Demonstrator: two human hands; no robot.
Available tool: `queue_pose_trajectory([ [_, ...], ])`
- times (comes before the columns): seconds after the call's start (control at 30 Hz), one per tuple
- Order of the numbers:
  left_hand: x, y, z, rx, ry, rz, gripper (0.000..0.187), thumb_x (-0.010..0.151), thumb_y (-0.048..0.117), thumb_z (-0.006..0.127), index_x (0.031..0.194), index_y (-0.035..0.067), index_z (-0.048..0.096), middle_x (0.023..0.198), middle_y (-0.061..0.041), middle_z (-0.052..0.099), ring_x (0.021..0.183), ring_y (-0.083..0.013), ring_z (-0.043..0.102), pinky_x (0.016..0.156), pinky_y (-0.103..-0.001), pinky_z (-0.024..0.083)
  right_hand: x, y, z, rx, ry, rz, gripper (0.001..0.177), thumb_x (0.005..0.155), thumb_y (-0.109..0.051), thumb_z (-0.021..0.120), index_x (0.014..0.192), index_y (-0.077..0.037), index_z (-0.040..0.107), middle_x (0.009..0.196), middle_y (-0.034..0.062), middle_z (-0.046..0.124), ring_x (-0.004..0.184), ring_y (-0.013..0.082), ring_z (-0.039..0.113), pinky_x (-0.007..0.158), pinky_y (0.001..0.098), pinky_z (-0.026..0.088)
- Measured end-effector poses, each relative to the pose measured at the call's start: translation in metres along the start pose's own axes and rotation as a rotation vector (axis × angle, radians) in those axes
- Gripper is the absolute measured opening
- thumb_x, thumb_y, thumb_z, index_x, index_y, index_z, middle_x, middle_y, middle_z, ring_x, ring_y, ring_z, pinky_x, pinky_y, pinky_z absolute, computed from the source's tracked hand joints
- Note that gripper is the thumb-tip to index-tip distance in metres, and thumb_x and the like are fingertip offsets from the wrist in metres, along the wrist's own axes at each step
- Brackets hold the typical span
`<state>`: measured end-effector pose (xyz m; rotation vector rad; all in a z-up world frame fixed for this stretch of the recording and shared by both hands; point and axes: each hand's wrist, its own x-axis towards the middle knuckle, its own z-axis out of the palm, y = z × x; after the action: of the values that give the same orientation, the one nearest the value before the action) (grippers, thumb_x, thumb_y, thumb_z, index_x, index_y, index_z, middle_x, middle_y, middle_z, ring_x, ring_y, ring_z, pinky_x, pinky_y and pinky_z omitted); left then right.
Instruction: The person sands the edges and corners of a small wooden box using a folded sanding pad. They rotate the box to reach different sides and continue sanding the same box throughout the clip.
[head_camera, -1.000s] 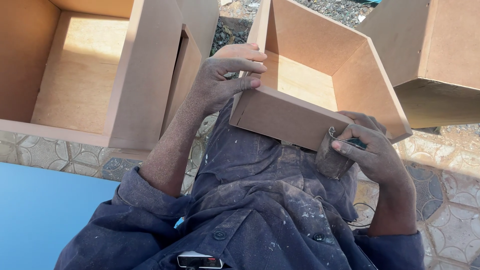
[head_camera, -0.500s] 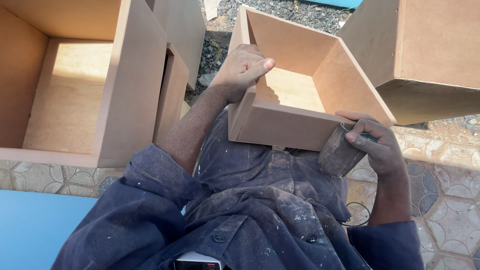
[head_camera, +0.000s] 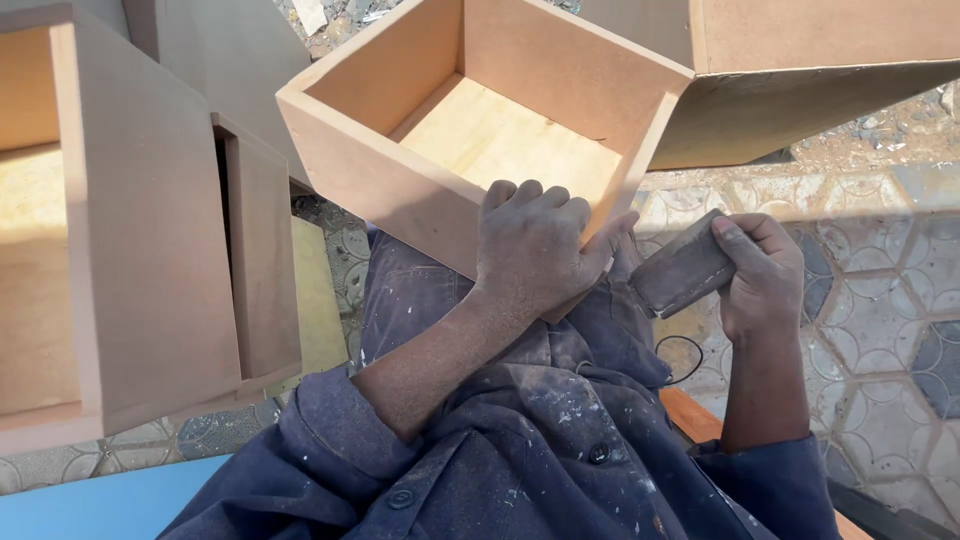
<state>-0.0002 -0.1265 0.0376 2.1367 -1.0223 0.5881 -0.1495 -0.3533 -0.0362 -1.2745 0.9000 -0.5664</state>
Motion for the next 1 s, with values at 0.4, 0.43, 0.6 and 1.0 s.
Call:
queue_pose_trajectory([
  [0.4, 0.002, -0.031, -0.022, -0.095, -0.692, 0.104, 0.063, 0.076, 0.068, 0.078, 0.105, 0.012, 0.072, 0.09, -0.011, 0.07, 0.097, -0.0286, 0.068, 0.103, -0.051, 0.042, -0.045, 0.003, 0.072, 0.689, -0.09, -0.02, 0.027, 0.095, -0.004, 0.065, 0.12, -0.012, 0.067, 0.117, 0.0125, 0.076, 0.116, 0.0304, 0.073, 0.107, 0.048, 0.062],
  [0.43, -0.002, -0.025, -0.02, -0.096, -0.694, 0.113, 0.063, 0.076, 0.068, 0.078, 0.105, 0.012, 0.072, 0.09, -0.011, 0.07, 0.097, -0.0286, 0.068, 0.103, -0.051, 0.042, -0.045, 0.01, 0.07, 0.694, -0.083, -0.025, 0.027, 0.095, -0.004, 0.065, 0.12, -0.012, 0.067, 0.117, 0.0125, 0.076, 0.116, 0.0304, 0.073, 0.107, 0.048, 0.062],
  [0.6, -0.002, 0.009, -0.015, -0.048, -0.634, 0.127, 0.053, 0.08, 0.059, 0.079, 0.095, 0.009, 0.071, 0.079, -0.011, 0.068, 0.083, -0.0278, 0.07, 0.089, -0.046, 0.049, -0.039, 0.021, 0.062, 0.363, -0.061, -0.146, 0.016, 0.095, -0.005, 0.072, 0.111, -0.008, 0.068, 0.099, 0.0124, 0.075, 0.097, 0.0289, 0.077, 0.077, 0.0358, 0.067],
  [1.0, 0.063, -0.012, 0.022, -0.11, -0.887, 0.142, 0.044, 0.083, 0.046, 0.081, 0.09, 0.004, 0.074, 0.07, -0.019, 0.071, 0.076, -0.04, 0.075, 0.072, -0.049, 0.055, -0.069, -0.009, 0.024, -0.032, 0.058, -0.107, 0.029, 0.084, -0.002, 0.081, 0.11, -0.007, 0.069, 0.081, 0.0062, 0.07, 0.069, 0.0105, 0.069, 0.054, 0.0244, 0.06],
])
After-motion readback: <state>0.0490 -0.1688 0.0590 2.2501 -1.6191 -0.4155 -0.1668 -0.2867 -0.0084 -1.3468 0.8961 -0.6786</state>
